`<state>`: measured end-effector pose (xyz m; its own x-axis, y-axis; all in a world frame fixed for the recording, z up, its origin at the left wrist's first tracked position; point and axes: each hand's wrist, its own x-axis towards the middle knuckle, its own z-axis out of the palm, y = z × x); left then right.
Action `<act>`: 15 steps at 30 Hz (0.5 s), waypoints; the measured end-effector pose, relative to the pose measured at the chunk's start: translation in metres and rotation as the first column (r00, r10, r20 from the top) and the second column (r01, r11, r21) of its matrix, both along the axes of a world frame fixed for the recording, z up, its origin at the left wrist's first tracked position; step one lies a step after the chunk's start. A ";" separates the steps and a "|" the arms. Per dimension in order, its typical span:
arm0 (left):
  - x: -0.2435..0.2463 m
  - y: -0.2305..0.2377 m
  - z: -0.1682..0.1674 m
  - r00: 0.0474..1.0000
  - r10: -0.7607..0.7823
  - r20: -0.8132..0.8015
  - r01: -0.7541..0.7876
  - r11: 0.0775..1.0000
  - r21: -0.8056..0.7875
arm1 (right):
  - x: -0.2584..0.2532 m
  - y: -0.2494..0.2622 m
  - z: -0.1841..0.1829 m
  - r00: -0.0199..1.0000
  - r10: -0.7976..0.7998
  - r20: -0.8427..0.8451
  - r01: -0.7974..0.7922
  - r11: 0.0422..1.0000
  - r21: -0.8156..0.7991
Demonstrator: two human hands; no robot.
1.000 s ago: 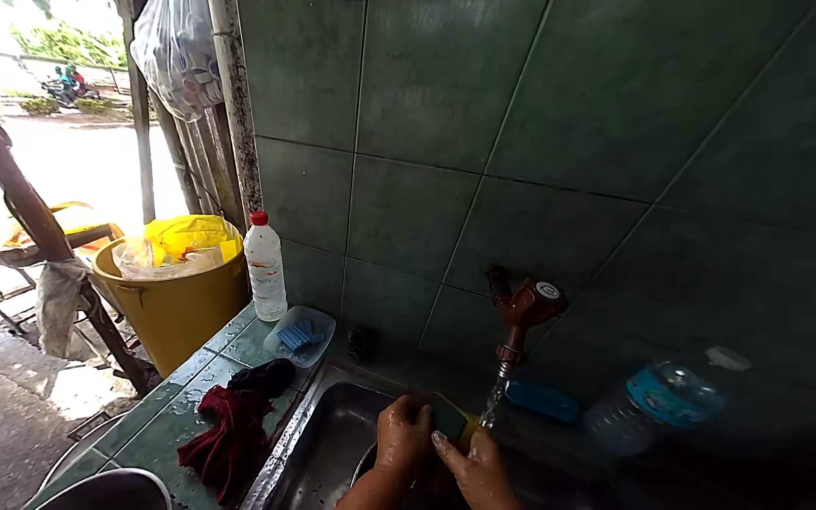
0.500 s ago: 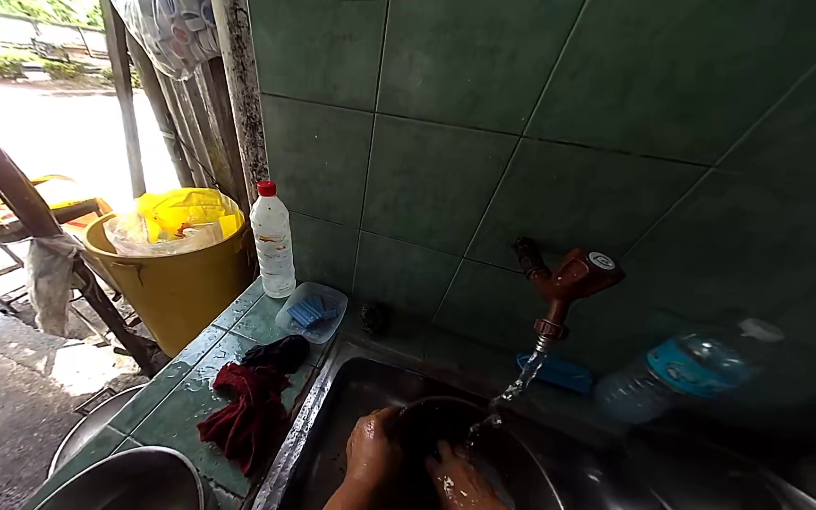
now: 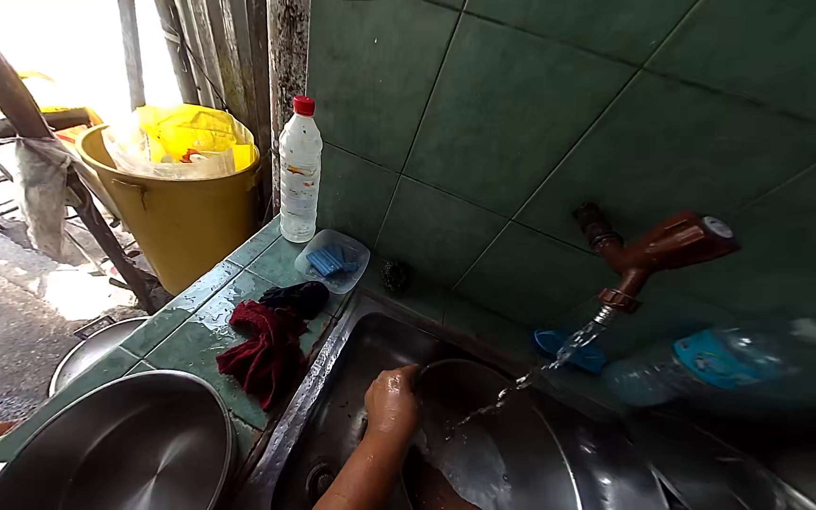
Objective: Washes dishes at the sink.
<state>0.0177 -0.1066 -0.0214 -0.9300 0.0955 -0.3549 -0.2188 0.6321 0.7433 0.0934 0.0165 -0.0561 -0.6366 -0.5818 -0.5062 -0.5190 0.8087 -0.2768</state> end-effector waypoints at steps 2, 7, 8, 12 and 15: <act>0.000 -0.002 0.000 1.000 -0.011 -0.011 0.011 1.000 -0.017 | -0.017 -0.019 -0.006 0.994 -0.104 -0.037 0.107 0.989 0.103; 0.002 -0.003 0.004 1.000 -0.016 -0.008 0.015 0.995 -0.099 | -0.075 0.016 -0.041 0.867 -0.425 -0.262 0.483 0.844 0.232; 0.004 -0.002 0.006 1.000 -0.002 -0.005 0.001 0.994 -0.111 | -0.077 0.024 -0.037 0.848 -0.480 -0.223 0.529 0.785 0.322; 0.008 0.012 0.008 0.998 0.059 -0.010 -0.060 0.994 -0.087 | -0.053 0.063 -0.009 0.896 -0.444 -0.021 0.356 0.690 0.630; 0.006 0.018 0.005 0.998 0.057 0.012 -0.056 0.997 -0.061 | -0.031 0.070 -0.003 0.895 -0.390 0.216 0.157 0.730 0.666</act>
